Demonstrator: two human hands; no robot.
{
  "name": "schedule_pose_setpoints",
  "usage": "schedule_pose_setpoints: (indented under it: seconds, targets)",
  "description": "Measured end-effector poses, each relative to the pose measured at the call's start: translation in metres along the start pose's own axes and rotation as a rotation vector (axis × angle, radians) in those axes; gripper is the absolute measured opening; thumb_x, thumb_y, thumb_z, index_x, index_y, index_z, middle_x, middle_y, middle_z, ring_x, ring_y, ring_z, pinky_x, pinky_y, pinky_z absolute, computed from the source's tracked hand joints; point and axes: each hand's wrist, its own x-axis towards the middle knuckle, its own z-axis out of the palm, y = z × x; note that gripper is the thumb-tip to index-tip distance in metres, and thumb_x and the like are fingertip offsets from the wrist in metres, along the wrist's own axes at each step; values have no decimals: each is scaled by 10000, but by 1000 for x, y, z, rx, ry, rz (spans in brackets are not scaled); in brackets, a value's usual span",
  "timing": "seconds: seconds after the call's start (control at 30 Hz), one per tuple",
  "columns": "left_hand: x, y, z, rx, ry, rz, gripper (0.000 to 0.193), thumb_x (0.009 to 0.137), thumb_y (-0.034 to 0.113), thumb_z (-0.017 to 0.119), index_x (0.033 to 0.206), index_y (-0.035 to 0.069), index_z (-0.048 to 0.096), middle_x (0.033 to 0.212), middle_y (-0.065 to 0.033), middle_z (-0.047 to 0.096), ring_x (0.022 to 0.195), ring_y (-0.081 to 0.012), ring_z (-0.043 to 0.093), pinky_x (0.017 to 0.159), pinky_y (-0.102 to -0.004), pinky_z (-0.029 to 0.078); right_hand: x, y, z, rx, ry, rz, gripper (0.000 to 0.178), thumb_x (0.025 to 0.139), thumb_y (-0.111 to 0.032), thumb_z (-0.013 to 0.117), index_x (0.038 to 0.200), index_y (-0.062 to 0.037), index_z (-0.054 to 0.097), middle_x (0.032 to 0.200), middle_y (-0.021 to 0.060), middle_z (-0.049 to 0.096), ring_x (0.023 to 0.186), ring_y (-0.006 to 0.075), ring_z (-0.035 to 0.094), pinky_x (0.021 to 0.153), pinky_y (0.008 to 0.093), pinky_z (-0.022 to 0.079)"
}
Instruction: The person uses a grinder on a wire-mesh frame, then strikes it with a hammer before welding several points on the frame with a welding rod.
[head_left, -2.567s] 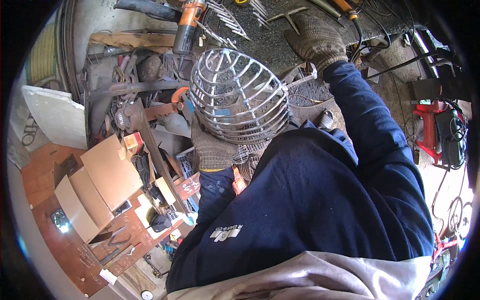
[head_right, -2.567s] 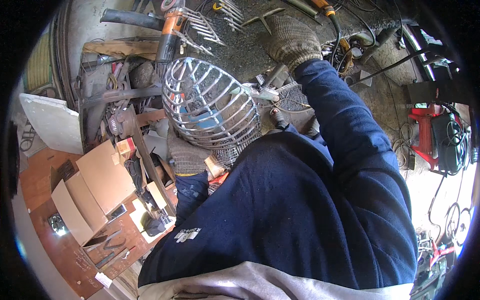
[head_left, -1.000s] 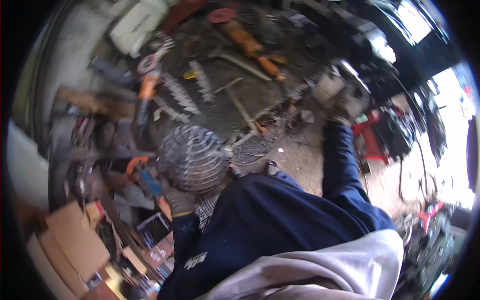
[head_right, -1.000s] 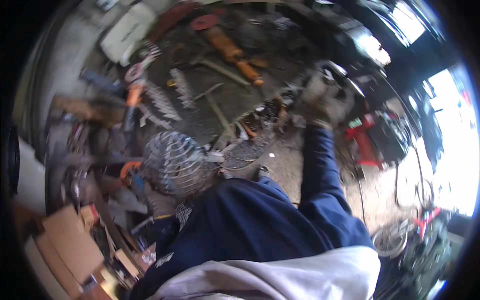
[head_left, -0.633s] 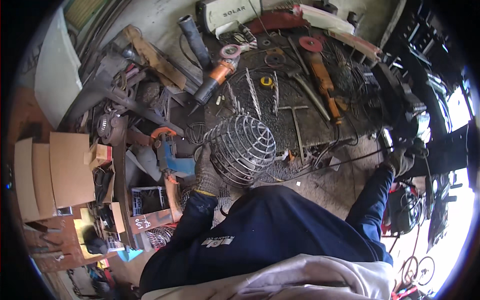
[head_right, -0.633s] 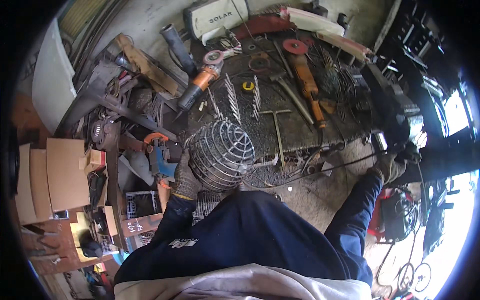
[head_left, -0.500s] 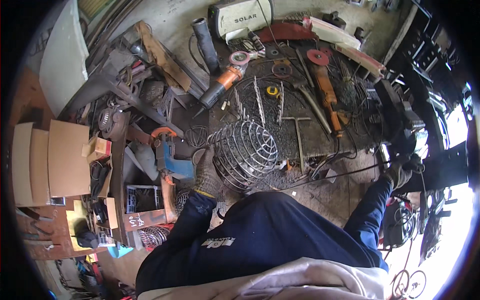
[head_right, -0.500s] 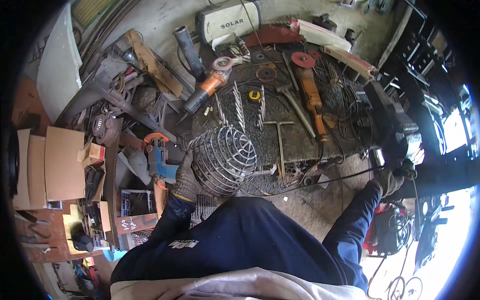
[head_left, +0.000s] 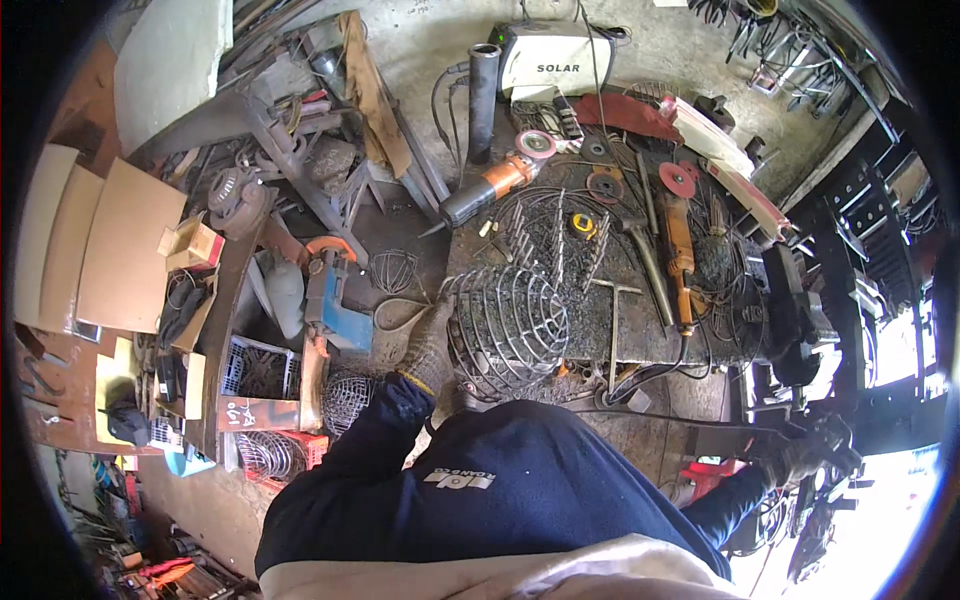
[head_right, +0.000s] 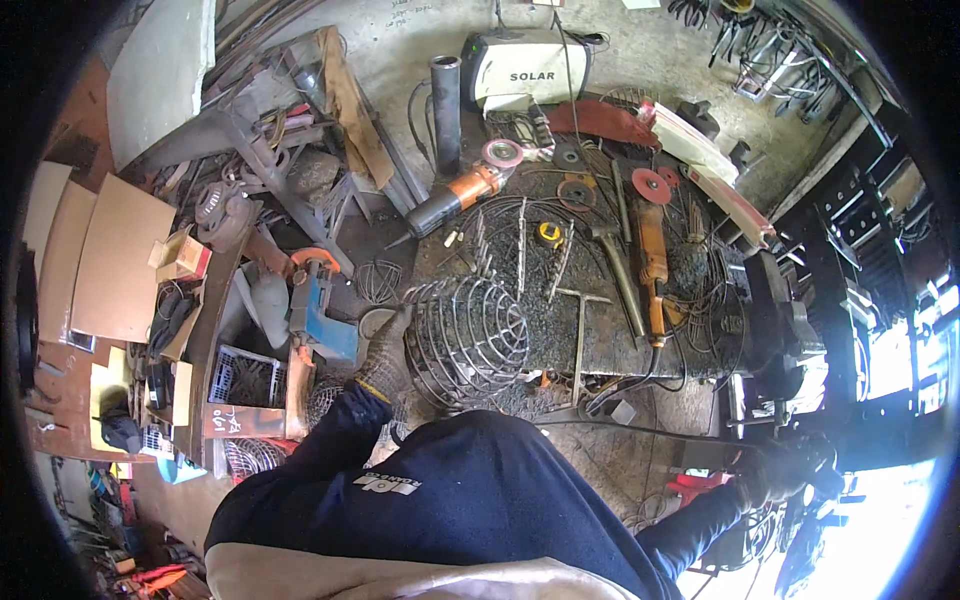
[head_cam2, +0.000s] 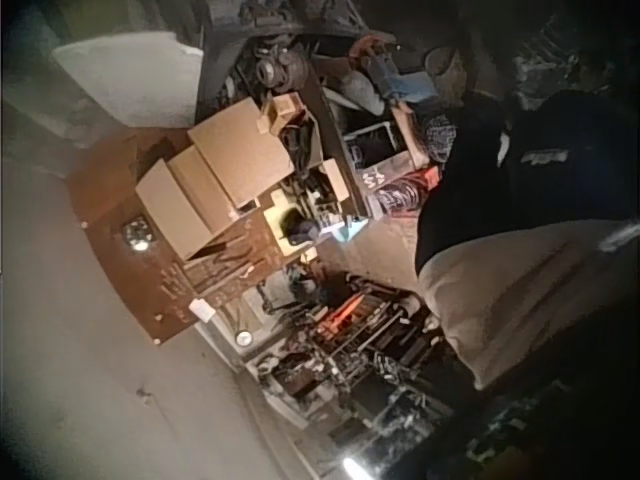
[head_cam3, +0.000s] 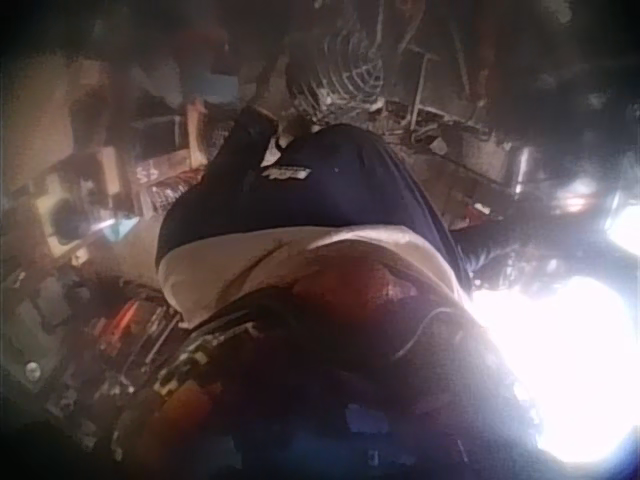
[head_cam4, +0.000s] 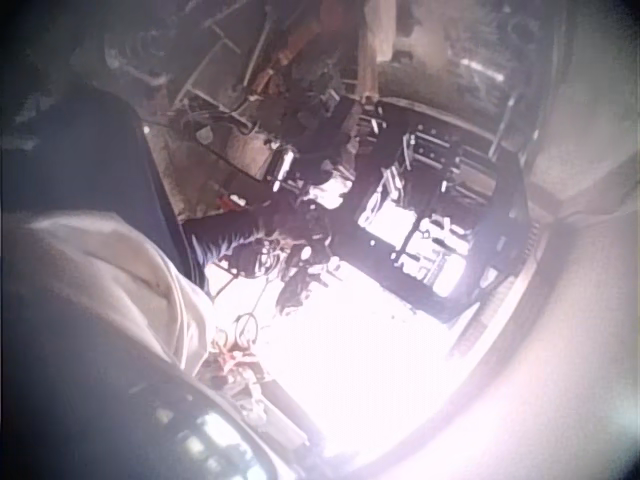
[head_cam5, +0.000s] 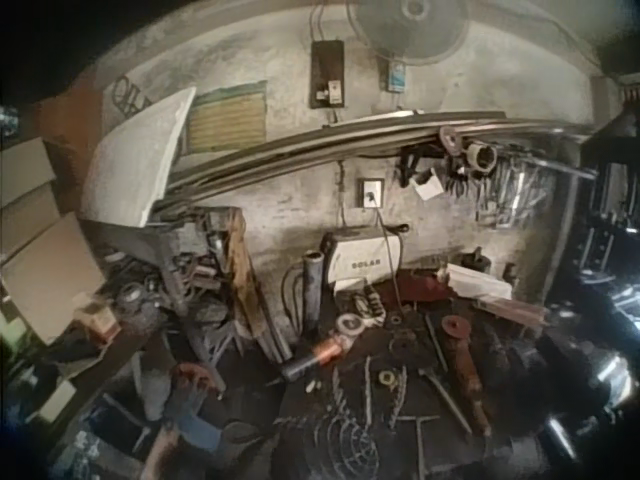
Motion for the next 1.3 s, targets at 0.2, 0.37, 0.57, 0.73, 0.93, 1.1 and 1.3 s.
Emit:
schedule_pose_setpoints:
  seconds: [0.2, 0.37, 0.57, 0.73, 0.93, 1.1, 1.3]
  targets:
    - [21, -7, -26, 80, -81, -31, 397, 968, 364, 558, 1243, 79, 582, 1191, -95, 652, 1036, -261, 640, 904, -429, 525, -7, -52, -33, 130, 3, -117, 534, 901, -453, 561, 1219, -24, 593, 1112, 135, 652, 937, 265, 650, 756, 362, 493]
    - [18, -4, -12, 55, -45, 71, 309, 945, 351, 598, 1107, 87, 607, 913, -49, 675, 715, -179, 678, 611, -337, 572, -49, -96, -51, 246, -58, -143, 513, 917, -417, 548, 1251, -27, 563, 1115, 121, 637, 910, 244, 647, 711, 336, 495]
    - [33, 6, -40, 395, -39, 45, 302, 940, 397, 594, 968, 101, 645, 709, 25, 595, 574, -112, 561, 488, -293, 461, -139, -125, -86, 294, -133, -49, 493, 935, -374, 533, 1289, -30, 527, 1120, 104, 620, 877, 218, 644, 657, 303, 496]
    - [52, 21, -60, 569, -193, 162, 327, 948, 421, 589, 917, 104, 663, 700, 55, 567, 573, -78, 501, 550, -272, 432, -212, -147, -126, 315, -161, 45, 480, 950, -338, 520, 1321, -33, 497, 1124, 90, 605, 850, 196, 641, 612, 276, 498]
    - [27, 57, -39, 594, -127, -71, 297, 940, 388, 615, 770, 145, 592, 668, 73, 504, 564, -48, 427, 509, -235, 347, -174, -174, -192, 449, -267, 187, 470, 969, -295, 504, 1359, -36, 461, 1128, 73, 587, 817, 171, 638, 559, 244, 500]
    - [76, 25, -75, 810, -236, 105, 347, 916, 379, 559, 881, 42, 632, 817, 8, 591, 767, -175, 534, 703, -363, 443, -266, -167, -207, 383, -211, 208, 458, 970, -246, 523, 1368, -33, 445, 1029, 56, 590, 708, 134, 609, 491, 221, 481]
    - [68, 39, -74, 727, -225, -93, 417, 923, 389, 618, 1140, 33, 628, 1083, -71, 652, 947, -194, 623, 788, -380, 515, -304, -167, -200, 359, -446, 233, 537, 919, -203, 635, 1404, -120, 418, 981, 60, 600, 633, 83, 536, 486, 221, 427]
